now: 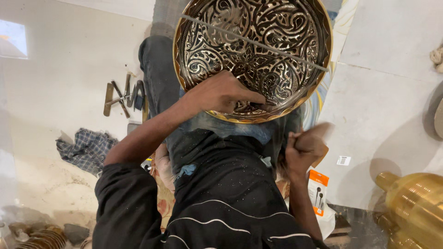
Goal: The person sits on the floor with an ornate engraved brass tray on their lap and decorates it by hammering. They hold a small punch against the tray surface with one hand and strike it with a wooden mallet held in the other hand, repositioning the punch repeatedly across the pattern.
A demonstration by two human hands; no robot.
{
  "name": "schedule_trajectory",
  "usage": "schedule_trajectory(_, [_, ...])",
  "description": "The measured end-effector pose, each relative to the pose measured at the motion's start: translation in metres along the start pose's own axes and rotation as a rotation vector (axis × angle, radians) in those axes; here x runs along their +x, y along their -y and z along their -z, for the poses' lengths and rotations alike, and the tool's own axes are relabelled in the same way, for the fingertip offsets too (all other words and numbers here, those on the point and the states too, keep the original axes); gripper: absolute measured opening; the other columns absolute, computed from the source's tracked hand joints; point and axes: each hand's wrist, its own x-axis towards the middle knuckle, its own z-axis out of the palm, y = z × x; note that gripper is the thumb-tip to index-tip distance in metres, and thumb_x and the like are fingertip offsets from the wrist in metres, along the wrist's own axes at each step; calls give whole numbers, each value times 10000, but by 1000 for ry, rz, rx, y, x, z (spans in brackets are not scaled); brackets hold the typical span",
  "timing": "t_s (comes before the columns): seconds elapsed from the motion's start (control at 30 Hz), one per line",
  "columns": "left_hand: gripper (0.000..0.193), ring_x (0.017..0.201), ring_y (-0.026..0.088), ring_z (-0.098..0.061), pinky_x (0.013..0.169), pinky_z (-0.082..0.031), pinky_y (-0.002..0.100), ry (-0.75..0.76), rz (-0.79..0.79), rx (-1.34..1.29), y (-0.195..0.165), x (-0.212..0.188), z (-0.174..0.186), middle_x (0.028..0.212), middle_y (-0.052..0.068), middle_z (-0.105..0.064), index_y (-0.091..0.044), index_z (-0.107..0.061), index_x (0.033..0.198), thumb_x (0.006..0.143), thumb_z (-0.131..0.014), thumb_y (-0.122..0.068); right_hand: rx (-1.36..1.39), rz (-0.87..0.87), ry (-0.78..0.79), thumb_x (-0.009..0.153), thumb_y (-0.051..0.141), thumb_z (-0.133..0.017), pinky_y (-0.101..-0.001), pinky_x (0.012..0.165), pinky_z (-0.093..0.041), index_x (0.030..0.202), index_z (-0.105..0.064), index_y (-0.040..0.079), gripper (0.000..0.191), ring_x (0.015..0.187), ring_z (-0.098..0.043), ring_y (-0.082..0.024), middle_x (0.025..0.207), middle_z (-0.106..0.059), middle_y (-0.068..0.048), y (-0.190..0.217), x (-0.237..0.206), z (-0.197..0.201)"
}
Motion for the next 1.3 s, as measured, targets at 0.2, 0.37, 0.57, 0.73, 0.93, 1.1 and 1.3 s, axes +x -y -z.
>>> schedule_trajectory(0.2, [730,599,306,-629,532,-484,395,-13,-35,18,7,4,1,890,150,-747,-172,-734,1275,597,-661,89,-193,99,-1,813,37,-794,-385,644,-450,877,-601,-11,209,677,-557,-252,778,-589,-130,1,1,2])
schedule_trajectory(0.37, [709,599,282,-651,528,-481,391,-42,-41,9,10,0,-4,885,149,-751,-180,-722,1280,623,-666,79,-229,-33,26,799,60,-728,-411,704,-435,858,-589,2,162,713,-537,-322,765,-563,-135,0,-1,-6])
schedule_trajectory(0.57, [745,585,313,-628,543,-493,412,41,-1,69,12,2,3,776,164,-711,-179,-734,1296,597,-664,69,-378,59,117,638,76,-672,-455,777,-397,899,-565,-27,299,866,-477,-356,833,-500,-165,-4,3,1])
schedule_trajectory(0.73, [709,569,301,-638,516,-481,413,15,-5,11,11,1,0,840,150,-749,-198,-733,1274,622,-657,71,-480,-4,111,621,82,-708,-452,755,-392,834,-536,-33,297,791,-463,-359,731,-484,-172,-7,4,-2])
schedule_trajectory(0.93, [721,613,310,-649,543,-503,416,0,-54,6,18,0,1,864,175,-733,-152,-751,1278,606,-642,86,-244,-97,171,650,74,-709,-446,722,-446,974,-605,-21,354,784,-515,-314,781,-531,-149,10,6,2])
schedule_trajectory(1.1, [603,855,262,-746,807,-605,366,-218,0,-142,12,-3,1,1050,169,-758,-49,-686,1327,748,-617,104,38,-331,68,819,0,-800,-348,762,-534,910,-650,13,176,796,-636,-144,857,-679,-78,40,5,-10])
schedule_trajectory(1.3, [399,959,160,-746,880,-630,289,-798,334,-782,-20,-15,-32,1010,112,-755,51,-589,1307,919,-602,146,625,-62,-25,1016,-71,-681,-356,950,-594,1156,-477,61,280,885,-656,-172,948,-642,-95,64,-12,-23])
